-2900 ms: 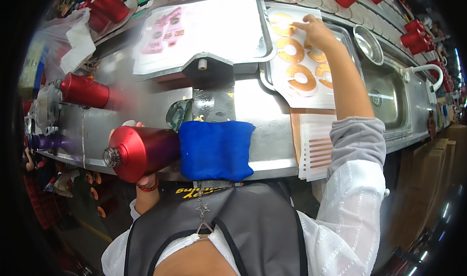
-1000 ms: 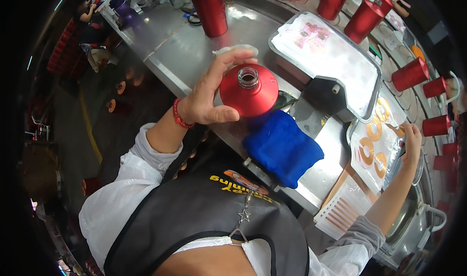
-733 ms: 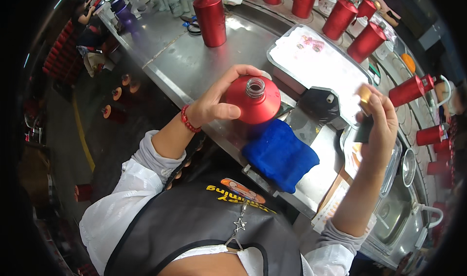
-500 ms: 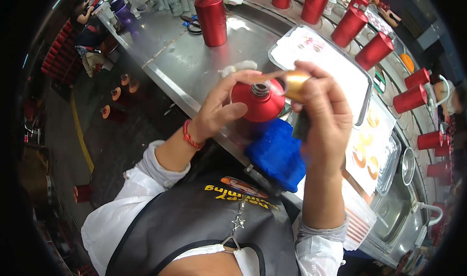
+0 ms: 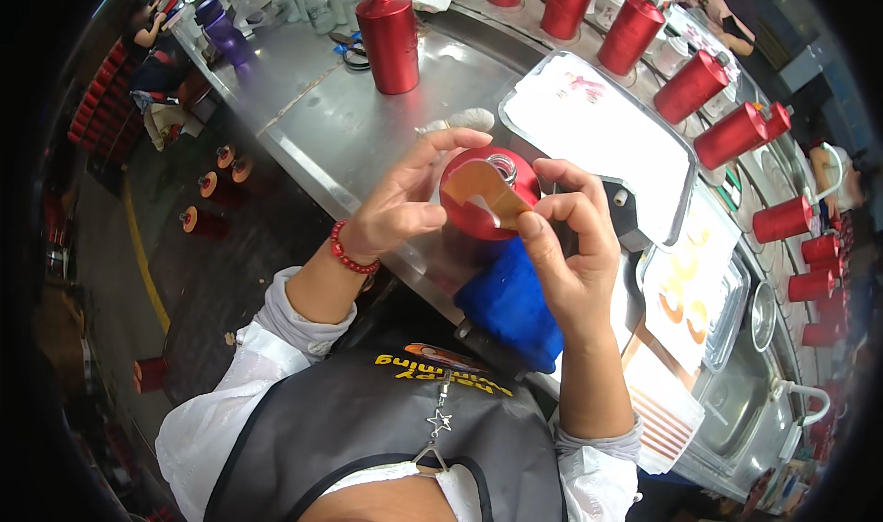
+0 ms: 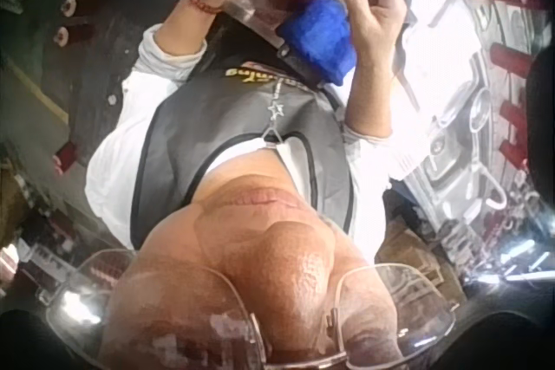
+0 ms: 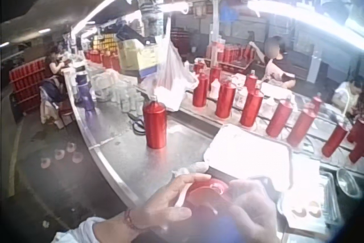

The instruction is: The person applies decorative stickers to red cylindrical containers. They peel stickers from a sheet, align them on the container body, and smooth them down with a green sponge. The person also wipes the container top and handles the container repeatedly.

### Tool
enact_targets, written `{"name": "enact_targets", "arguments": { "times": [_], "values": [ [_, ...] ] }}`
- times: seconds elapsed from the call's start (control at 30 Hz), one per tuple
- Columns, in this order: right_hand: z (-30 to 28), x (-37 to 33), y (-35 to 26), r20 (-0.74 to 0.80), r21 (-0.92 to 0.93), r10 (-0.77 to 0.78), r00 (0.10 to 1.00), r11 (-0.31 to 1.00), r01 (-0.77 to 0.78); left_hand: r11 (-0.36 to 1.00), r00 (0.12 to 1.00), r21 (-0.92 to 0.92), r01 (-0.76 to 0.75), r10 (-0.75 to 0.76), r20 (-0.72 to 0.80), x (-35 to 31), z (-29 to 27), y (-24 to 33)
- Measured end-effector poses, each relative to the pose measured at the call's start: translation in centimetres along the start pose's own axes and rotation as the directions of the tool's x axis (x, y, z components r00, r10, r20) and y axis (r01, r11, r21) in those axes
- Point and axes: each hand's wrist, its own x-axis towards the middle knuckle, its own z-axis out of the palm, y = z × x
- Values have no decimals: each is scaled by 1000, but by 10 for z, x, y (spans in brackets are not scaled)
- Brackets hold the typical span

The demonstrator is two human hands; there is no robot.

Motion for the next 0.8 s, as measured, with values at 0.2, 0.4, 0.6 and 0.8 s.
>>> {"name": "enact_targets", "arguments": {
  "times": [0.2,0.4,0.6,0.8],
  "values": [
    [4,13,-31,251,-315,-175,952,915,252,769,981,613,-183,184,61,8,-2,32],
    [11,13,-32,359,-332,-170,918,896,295,839,970,513,-178,237,-51,-12,1,29],
    [11,26,-40,444,-372,-96,891,885,281,837,998,545,54,-31,-51,-3,-11,56],
    [14,36,-33,460,-341,-98,882,898,278,798,990,585,-141,118,77,12,-28,54]
  ]
}}
